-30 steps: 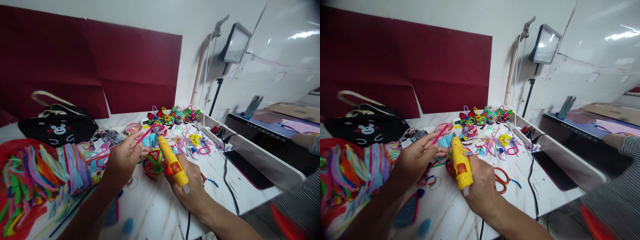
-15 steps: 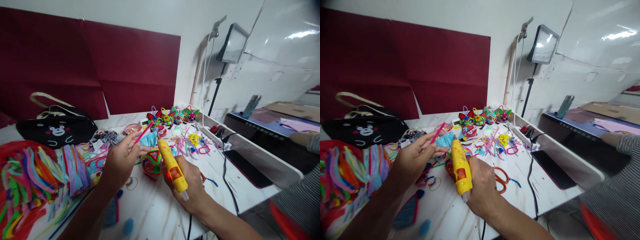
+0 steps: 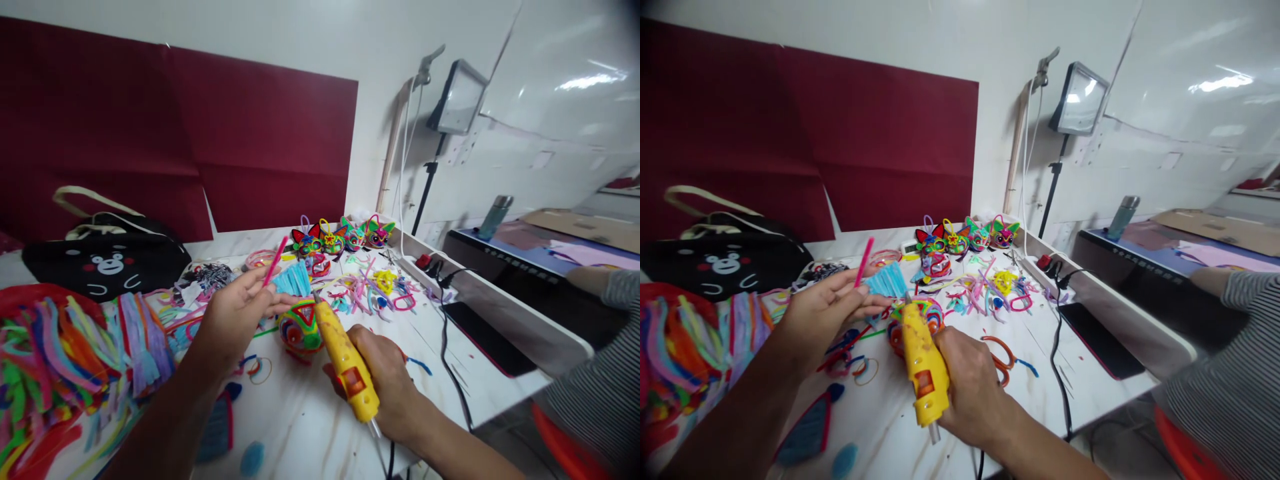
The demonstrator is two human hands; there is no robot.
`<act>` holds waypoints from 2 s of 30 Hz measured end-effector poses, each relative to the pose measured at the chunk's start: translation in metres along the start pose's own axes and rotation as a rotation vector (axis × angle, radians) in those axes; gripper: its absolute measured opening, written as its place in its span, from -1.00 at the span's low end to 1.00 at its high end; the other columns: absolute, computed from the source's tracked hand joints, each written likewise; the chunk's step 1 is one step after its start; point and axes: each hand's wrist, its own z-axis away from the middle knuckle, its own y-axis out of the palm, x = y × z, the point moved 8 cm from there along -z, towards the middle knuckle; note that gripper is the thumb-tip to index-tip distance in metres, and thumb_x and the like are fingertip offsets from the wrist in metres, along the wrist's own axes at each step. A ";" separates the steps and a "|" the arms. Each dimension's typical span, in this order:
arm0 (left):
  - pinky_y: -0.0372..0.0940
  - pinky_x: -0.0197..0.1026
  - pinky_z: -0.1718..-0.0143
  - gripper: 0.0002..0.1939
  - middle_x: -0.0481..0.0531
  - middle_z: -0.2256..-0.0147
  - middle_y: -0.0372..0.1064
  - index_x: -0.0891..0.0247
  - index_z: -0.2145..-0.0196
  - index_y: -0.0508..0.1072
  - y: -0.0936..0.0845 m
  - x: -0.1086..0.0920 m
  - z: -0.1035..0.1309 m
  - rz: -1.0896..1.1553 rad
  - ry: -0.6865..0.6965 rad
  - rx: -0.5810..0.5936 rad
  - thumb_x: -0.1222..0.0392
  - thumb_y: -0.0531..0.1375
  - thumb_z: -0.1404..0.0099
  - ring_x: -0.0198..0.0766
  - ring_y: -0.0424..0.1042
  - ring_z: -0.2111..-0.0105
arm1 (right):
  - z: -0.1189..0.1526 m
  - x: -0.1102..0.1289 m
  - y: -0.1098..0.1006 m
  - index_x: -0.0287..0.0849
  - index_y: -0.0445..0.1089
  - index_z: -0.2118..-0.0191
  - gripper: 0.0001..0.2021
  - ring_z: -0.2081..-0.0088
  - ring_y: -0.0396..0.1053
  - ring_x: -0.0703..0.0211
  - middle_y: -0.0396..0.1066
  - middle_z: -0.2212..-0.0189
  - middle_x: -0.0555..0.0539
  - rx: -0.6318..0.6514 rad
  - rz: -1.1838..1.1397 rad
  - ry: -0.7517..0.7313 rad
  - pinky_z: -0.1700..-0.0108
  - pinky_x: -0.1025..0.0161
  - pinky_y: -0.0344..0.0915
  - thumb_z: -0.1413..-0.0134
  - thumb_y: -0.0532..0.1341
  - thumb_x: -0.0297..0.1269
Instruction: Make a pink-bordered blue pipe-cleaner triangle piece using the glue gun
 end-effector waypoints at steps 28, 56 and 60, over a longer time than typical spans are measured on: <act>0.45 -0.43 0.42 -0.60 0.07 0.50 0.54 0.42 0.05 0.34 0.006 -0.002 0.002 0.097 -0.114 0.079 0.34 0.22 -0.12 -0.25 0.58 0.45 | 0.007 -0.007 0.004 -0.13 0.19 0.34 -0.85 0.54 0.22 0.29 0.30 0.53 0.07 -0.023 0.041 -0.022 0.45 0.32 0.08 -0.12 0.22 -0.29; 0.45 -0.39 0.36 -0.77 0.01 0.50 0.53 0.32 0.18 0.39 -0.001 -0.005 0.002 0.103 -0.075 0.070 0.34 0.19 -0.16 -0.32 0.55 0.49 | 0.040 -0.015 0.036 -0.13 0.24 0.28 -0.82 0.44 0.28 0.17 0.34 0.40 -0.03 0.401 0.134 0.028 0.40 0.24 0.10 -0.06 0.19 -0.17; 0.44 -0.40 0.36 -0.78 0.03 0.50 0.53 0.35 0.19 0.37 0.000 -0.005 0.003 0.088 -0.084 0.065 0.33 0.19 -0.16 -0.33 0.55 0.50 | 0.054 -0.022 0.062 -0.11 0.27 0.19 -0.70 0.33 0.36 0.09 0.38 0.29 -0.04 0.647 0.197 0.063 0.32 0.21 0.19 0.06 0.28 -0.17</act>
